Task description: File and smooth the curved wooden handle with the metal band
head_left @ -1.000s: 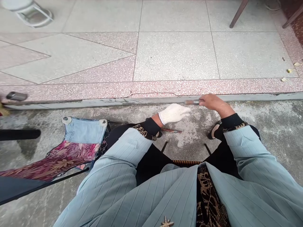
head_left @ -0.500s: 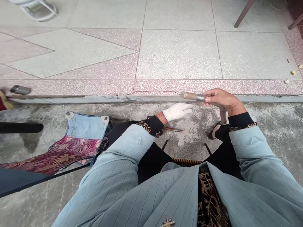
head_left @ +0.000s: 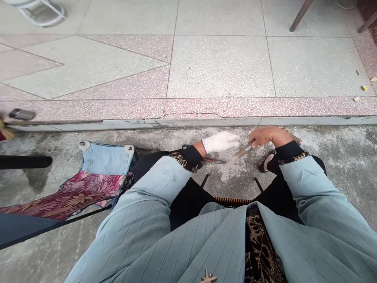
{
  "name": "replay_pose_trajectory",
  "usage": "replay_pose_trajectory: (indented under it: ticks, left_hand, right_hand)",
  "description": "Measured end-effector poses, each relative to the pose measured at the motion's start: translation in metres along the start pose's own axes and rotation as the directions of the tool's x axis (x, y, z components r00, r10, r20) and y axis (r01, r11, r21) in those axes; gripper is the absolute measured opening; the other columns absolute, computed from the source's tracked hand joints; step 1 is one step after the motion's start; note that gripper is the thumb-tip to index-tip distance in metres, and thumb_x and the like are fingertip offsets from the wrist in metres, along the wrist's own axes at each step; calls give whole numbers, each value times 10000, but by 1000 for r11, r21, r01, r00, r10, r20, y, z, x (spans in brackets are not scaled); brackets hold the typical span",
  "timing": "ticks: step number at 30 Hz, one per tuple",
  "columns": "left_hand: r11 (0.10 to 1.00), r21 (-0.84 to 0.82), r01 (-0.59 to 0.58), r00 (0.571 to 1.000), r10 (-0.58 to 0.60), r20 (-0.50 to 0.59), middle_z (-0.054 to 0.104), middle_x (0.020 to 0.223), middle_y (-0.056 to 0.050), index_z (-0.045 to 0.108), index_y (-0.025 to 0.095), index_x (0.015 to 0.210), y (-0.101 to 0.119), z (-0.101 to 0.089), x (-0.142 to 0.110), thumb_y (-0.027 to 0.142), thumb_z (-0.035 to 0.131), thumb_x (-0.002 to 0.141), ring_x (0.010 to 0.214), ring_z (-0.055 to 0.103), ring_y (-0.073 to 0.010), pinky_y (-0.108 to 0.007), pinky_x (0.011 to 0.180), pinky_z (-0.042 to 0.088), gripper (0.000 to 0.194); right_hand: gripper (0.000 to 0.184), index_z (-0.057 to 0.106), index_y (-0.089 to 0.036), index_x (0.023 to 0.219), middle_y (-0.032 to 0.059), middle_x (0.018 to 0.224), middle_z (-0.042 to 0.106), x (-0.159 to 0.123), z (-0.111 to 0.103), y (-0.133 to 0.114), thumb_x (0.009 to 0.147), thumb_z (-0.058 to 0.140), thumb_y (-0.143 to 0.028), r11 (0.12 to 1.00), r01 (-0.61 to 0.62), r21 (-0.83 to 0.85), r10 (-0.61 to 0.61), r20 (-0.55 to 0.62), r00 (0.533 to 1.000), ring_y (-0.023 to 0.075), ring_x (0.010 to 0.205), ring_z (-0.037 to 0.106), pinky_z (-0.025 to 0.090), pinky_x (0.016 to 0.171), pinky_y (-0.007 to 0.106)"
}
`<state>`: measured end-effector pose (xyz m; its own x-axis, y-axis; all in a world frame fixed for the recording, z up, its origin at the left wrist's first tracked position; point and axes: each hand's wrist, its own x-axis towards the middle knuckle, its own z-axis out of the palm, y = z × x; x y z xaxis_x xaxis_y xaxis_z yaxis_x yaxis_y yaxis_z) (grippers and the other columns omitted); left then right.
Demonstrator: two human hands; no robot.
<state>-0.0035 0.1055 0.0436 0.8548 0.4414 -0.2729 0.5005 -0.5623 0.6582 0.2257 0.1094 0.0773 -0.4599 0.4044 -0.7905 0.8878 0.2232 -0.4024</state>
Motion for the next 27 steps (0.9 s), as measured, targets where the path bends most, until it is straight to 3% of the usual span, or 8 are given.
replay_pose_trajectory:
  ticks: [3, 6, 10, 14, 17, 20, 24, 27]
  left_hand:
    - [999, 10, 36, 997, -36, -68, 717, 902, -40, 710, 183, 1022, -4, -5, -2, 368, 451, 992, 829, 638, -177, -266, 762, 436, 320]
    - [995, -93, 40, 990, -52, -134, 734, 973, -57, 706, 162, 1069, -7, -7, -3, 364, 440, 1004, 874, 654, -183, -271, 777, 458, 341]
    - [986, -156, 55, 980, -83, -179, 729, 959, -53, 688, 152, 1043, -9, -1, 1, 412, 419, 1019, 821, 637, -170, -271, 748, 463, 375]
    - [998, -13, 63, 990, -64, -125, 691, 844, -31, 674, 177, 957, -8, 5, 5, 418, 393, 1022, 729, 593, -166, -279, 687, 419, 376]
    - [997, 57, 43, 996, -38, -83, 696, 837, -29, 683, 192, 997, -5, 9, 6, 422, 386, 1026, 728, 604, -170, -277, 678, 404, 377]
    - [995, 98, 26, 999, -22, -41, 732, 889, -41, 706, 211, 1043, -1, 10, 4, 426, 409, 1020, 767, 639, -180, -278, 693, 406, 367]
    - [987, 155, 33, 999, -29, -29, 764, 941, -72, 730, 227, 1076, -1, 13, 2, 408, 455, 1008, 825, 665, -203, -301, 725, 409, 336]
    - [977, 207, 51, 997, -37, -71, 765, 917, -81, 738, 234, 1065, -6, 15, 1, 416, 486, 1001, 827, 671, -211, -308, 727, 402, 317]
  right_hand:
    - [261, 800, -158, 995, 17, 741, 694, -12, -3, 4, 841, 683, -332, 940, 253, 230, -287, 131, 949, 142, 659, 569, 401, 654, 275]
    - [547, 768, -150, 1194, 32, 841, 730, -30, -10, 13, 796, 738, -525, 800, 419, 430, -408, -123, 905, 149, 736, 597, 436, 699, 278]
    - [516, 775, -134, 1106, 57, 891, 730, -40, -14, 17, 754, 790, -511, 624, 498, 602, -195, -497, 846, 141, 737, 583, 462, 716, 288]
    - [320, 752, -148, 920, 59, 881, 726, -24, -8, 12, 765, 761, -428, 534, 484, 693, 37, -591, 805, 141, 694, 577, 453, 642, 273]
    - [239, 727, -142, 918, 71, 906, 722, -6, -6, 13, 811, 687, -351, 585, 419, 694, 158, -604, 781, 150, 702, 584, 436, 601, 265]
    - [238, 732, -127, 994, 75, 883, 710, 5, -6, 15, 859, 616, -286, 742, 267, 614, 211, -593, 777, 157, 709, 587, 425, 604, 267]
    - [299, 751, -138, 1106, 86, 879, 717, 10, -7, 14, 903, 598, -293, 951, -24, 309, 206, -573, 793, 192, 780, 609, 424, 697, 300]
    - [280, 765, -148, 1091, 117, 968, 736, 12, -4, 7, 912, 603, -290, 982, -177, 65, 185, -500, 846, 219, 836, 621, 402, 703, 319]
